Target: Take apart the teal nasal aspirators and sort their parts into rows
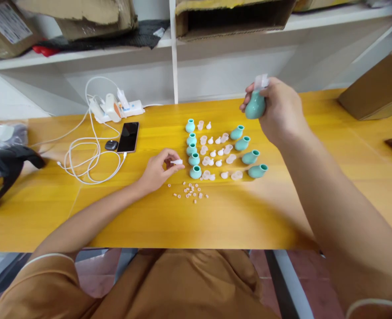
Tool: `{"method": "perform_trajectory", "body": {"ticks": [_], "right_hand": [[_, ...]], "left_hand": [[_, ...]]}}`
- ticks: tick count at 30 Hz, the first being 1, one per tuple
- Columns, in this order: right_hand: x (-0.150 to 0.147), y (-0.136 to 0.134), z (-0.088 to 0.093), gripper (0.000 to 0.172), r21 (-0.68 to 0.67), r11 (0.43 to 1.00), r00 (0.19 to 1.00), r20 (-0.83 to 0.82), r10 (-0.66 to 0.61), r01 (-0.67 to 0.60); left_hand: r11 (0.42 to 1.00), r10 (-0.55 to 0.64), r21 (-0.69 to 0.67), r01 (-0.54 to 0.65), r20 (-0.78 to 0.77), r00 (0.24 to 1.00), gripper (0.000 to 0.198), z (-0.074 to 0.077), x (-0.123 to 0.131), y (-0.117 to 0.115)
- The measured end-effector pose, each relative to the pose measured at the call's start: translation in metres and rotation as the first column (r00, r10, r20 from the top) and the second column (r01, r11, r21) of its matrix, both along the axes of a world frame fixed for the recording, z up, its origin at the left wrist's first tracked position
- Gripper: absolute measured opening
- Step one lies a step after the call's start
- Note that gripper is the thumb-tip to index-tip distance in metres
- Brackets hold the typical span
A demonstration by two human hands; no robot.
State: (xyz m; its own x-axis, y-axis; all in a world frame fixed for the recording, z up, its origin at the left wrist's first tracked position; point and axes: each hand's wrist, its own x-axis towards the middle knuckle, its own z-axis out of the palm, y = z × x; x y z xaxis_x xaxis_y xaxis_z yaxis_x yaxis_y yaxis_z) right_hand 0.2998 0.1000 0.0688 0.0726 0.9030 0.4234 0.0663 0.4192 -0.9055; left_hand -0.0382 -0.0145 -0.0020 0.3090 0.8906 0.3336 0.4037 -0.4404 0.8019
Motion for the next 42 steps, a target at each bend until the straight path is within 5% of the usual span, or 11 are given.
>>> {"method": "perform_trajectory", "body": {"ticks": [5, 8, 12, 16, 20, 25, 27, 31, 33, 37, 42], "right_hand": [[0.029, 0.039, -0.003, 0.025, -0.030, 0.997, 0.979, -0.190, -0.077, 0.073], [0.045, 0.052, -0.008, 0.033, -0.039, 0.994, 0.976, -0.193, -0.104, 0.098], [0.061, 0.056, -0.012, 0.031, -0.098, 0.991, 0.974, -0.194, -0.113, 0.096], [0.066, 0.053, -0.012, 0.022, -0.135, 0.988, 0.983, -0.157, -0.096, 0.075], [0.061, 0.046, -0.008, 0.027, -0.212, 0.972, 0.988, -0.096, -0.124, 0.102], [0.054, 0.041, -0.003, 0.026, -0.212, 0.974, 0.997, 0.014, -0.079, 0.080], [0.055, 0.041, -0.004, 0.020, -0.179, 0.982, 0.995, 0.088, -0.045, 0.060], [0.057, 0.037, -0.004, 0.014, -0.101, 0.995, 0.956, 0.294, 0.026, 0.004], [0.056, 0.031, 0.000, 0.018, -0.063, 0.997, 0.937, 0.342, 0.069, -0.051], [0.049, 0.021, 0.014, 0.024, -0.036, 0.991, 0.941, 0.312, 0.130, -0.125], [0.049, 0.019, 0.024, 0.029, -0.041, 0.986, 0.963, 0.213, 0.168, -0.163]], "left_hand": [[0.984, -0.109, 0.106, 0.144, -0.286, 0.952, 0.014, 0.058, 0.030, 0.060], [0.964, -0.094, 0.196, 0.180, -0.380, 0.920, 0.011, 0.074, 0.070, 0.111], [0.954, -0.047, 0.235, 0.186, -0.497, 0.866, 0.015, 0.061, 0.128, 0.168], [0.961, -0.040, 0.182, 0.208, -0.653, 0.757, 0.023, 0.036, 0.157, 0.197], [0.957, -0.031, 0.149, 0.247, -0.797, 0.603, 0.023, 0.025, 0.160, 0.205], [0.963, -0.047, 0.104, 0.250, -0.844, 0.534, 0.021, 0.031, 0.160, 0.210], [0.970, -0.036, 0.109, 0.218, -0.821, 0.570, 0.024, 0.042, 0.162, 0.214], [0.964, -0.022, 0.205, 0.167, -0.566, 0.824, 0.029, 0.084, 0.170, 0.214], [0.963, -0.059, 0.209, 0.168, -0.446, 0.893, 0.032, 0.110, 0.176, 0.205], [0.954, -0.048, 0.253, 0.162, -0.403, 0.914, 0.031, 0.147, 0.187, 0.179], [0.974, -0.030, 0.194, 0.118, -0.404, 0.914, 0.039, 0.159, 0.188, 0.169]]}}
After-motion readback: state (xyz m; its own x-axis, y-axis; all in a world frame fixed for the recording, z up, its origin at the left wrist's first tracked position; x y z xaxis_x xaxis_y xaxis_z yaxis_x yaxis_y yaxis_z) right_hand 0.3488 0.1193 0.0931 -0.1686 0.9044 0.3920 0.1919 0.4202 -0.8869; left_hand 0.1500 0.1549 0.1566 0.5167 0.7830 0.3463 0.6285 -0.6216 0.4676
